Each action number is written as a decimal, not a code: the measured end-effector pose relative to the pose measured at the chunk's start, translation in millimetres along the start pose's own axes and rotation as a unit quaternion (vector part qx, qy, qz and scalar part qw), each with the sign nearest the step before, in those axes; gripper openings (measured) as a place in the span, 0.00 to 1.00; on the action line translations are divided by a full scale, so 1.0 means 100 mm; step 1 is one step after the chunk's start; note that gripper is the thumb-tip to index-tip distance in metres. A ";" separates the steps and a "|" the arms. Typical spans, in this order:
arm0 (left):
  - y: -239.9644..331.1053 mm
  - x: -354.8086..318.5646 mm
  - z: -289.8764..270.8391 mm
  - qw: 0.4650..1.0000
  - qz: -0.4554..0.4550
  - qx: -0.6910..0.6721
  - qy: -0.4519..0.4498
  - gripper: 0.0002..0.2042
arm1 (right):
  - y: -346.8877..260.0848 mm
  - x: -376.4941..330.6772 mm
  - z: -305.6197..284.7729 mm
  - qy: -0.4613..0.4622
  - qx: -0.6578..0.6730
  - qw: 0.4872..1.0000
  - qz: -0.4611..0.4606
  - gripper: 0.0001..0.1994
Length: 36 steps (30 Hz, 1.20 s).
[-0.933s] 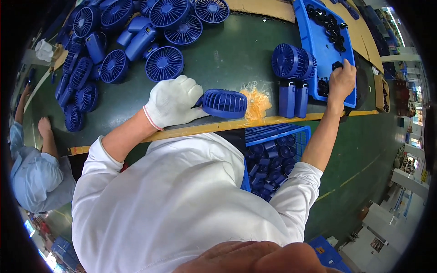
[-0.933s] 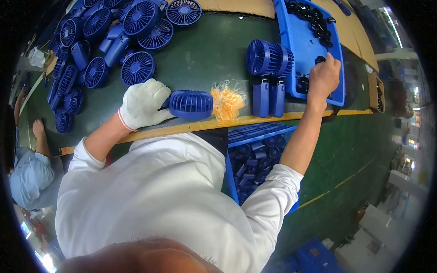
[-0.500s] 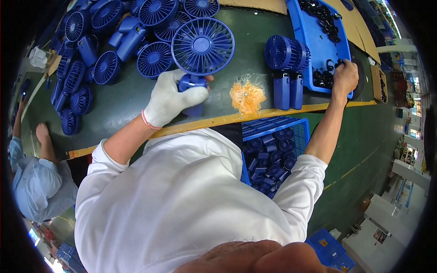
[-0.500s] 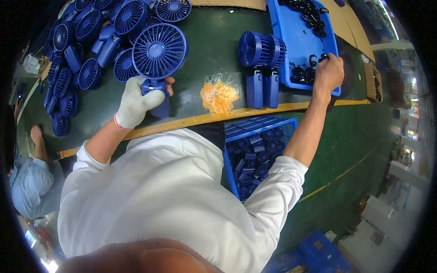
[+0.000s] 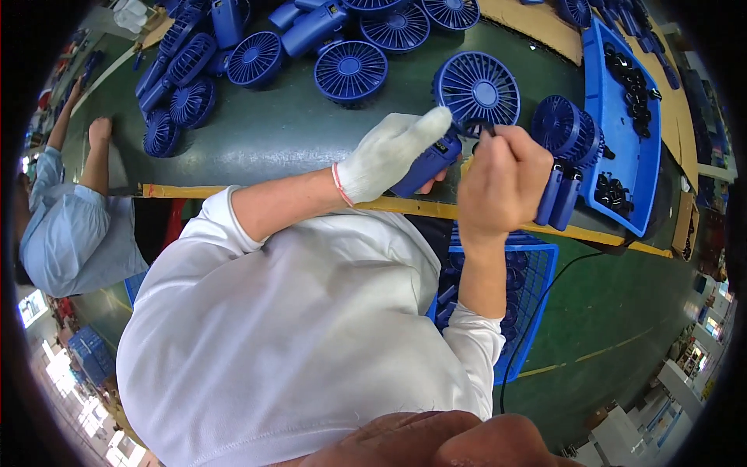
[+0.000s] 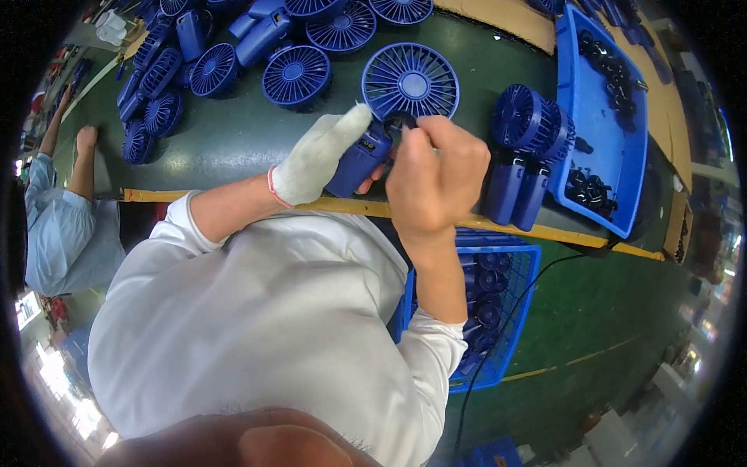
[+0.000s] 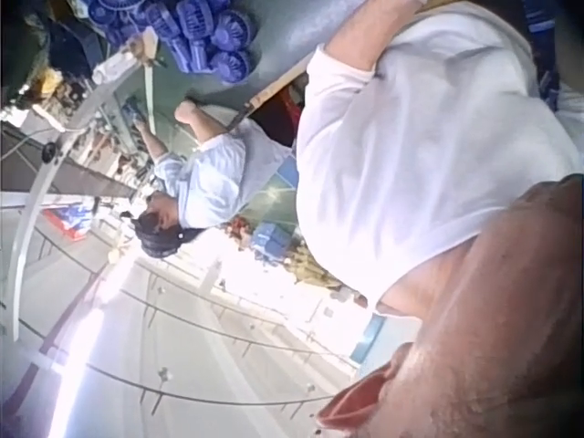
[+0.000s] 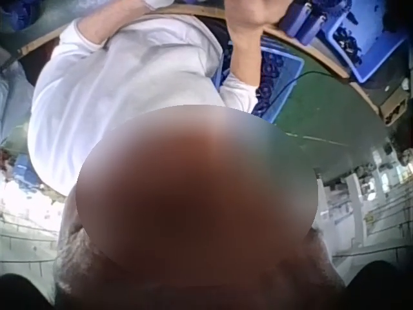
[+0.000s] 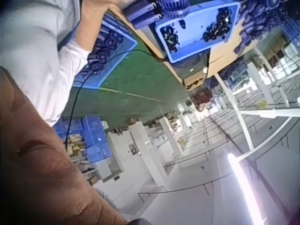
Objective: The person assembles portable fans by hand, picking up a fan body and a black clip, fitting the clip onto the fan, and placing the assembled unit into a blue crate. They repeat this process, occasionally moving fans on the table to reach others.
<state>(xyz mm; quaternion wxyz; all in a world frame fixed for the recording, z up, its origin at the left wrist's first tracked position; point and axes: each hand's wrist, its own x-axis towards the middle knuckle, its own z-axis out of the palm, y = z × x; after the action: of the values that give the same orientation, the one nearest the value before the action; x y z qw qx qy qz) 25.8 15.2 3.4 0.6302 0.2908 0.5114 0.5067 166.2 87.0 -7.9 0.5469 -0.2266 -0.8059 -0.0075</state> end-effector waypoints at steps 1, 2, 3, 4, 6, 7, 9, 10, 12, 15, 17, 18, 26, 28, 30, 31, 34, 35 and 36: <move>-0.04 0.00 -0.02 1.000 0.001 0.004 0.007 0.28 | 0.00 0.00 0.03 -0.012 -0.067 0.995 -0.076 0.08; -0.11 0.03 -0.07 0.998 0.052 0.029 0.010 0.25 | -0.03 -0.03 0.07 -0.012 -0.073 0.992 -0.099 0.08; -0.23 0.09 -0.16 0.993 0.103 0.053 0.011 0.22 | -0.08 -0.09 0.13 -0.012 -0.079 0.989 -0.124 0.09; -0.55 0.27 -0.31 0.892 0.373 0.247 0.058 0.13 | -0.12 -0.12 0.20 0.001 -0.055 0.989 -0.138 0.09; -0.50 0.29 -0.36 0.906 0.353 0.233 0.030 0.14 | -0.13 -0.25 0.28 0.007 -0.010 0.991 -0.136 0.11; -0.49 0.29 -0.39 0.918 0.332 0.217 0.002 0.18 | -0.14 -0.23 0.26 -0.003 0.009 0.990 -0.142 0.11; -0.60 0.34 -0.43 0.853 0.411 0.318 0.056 0.24 | -0.15 -0.30 0.26 -0.008 0.011 0.989 -0.147 0.10; -0.61 0.34 -0.44 0.856 0.395 0.333 0.032 0.27 | -0.15 -0.34 0.27 -0.012 0.007 0.988 -0.151 0.09; -0.56 0.32 -0.38 0.869 0.392 0.296 0.056 0.17 | -0.13 -0.34 0.30 -0.003 0.035 0.989 -0.147 0.07; -0.27 0.16 -0.23 0.965 0.197 0.153 0.080 0.24 | -0.07 -0.24 0.22 -0.025 0.019 0.982 -0.184 0.07; -0.15 0.11 -0.15 0.975 0.135 0.150 0.098 0.37 | -0.02 -0.20 0.21 -0.030 0.008 0.985 -0.171 0.06; -0.13 0.11 -0.16 0.987 0.090 0.102 0.082 0.32 | 0.01 -0.20 0.21 -0.035 0.012 0.984 -0.177 0.07; -0.19 0.13 -0.21 0.986 0.077 0.141 0.045 0.29 | -0.05 -0.16 0.06 -0.110 -0.013 0.983 -0.146 0.08; -0.17 0.13 -0.17 0.992 0.052 0.103 0.051 0.33 | 0.03 -0.13 0.11 -0.068 0.014 0.994 -0.084 0.10; -0.15 0.12 -0.14 0.996 0.028 0.063 0.058 0.38 | 0.02 -0.09 0.23 -0.007 0.037 0.998 -0.045 0.12; -0.13 0.11 -0.13 0.996 0.026 0.057 0.058 0.38 | 0.02 -0.06 0.24 -0.009 0.038 0.998 -0.046 0.12; -0.17 0.13 -0.19 0.996 0.037 0.054 0.055 0.39 | -0.06 -0.02 0.22 -0.071 -0.108 0.986 -0.108 0.07; -0.21 0.14 -0.22 0.996 0.051 0.058 0.051 0.39 | -0.12 -0.04 0.24 -0.070 -0.098 0.986 -0.115 0.08; -0.23 0.17 -0.24 0.986 0.108 0.090 0.089 0.37 | -0.19 -0.06 0.27 -0.069 -0.093 0.986 -0.122 0.10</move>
<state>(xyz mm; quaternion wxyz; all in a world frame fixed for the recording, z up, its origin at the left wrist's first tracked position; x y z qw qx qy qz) 10.9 20.4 -30.5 0.4953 0.3534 0.5747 0.5473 137.1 75.0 -19.7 0.4614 -0.1764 -0.8591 -0.1340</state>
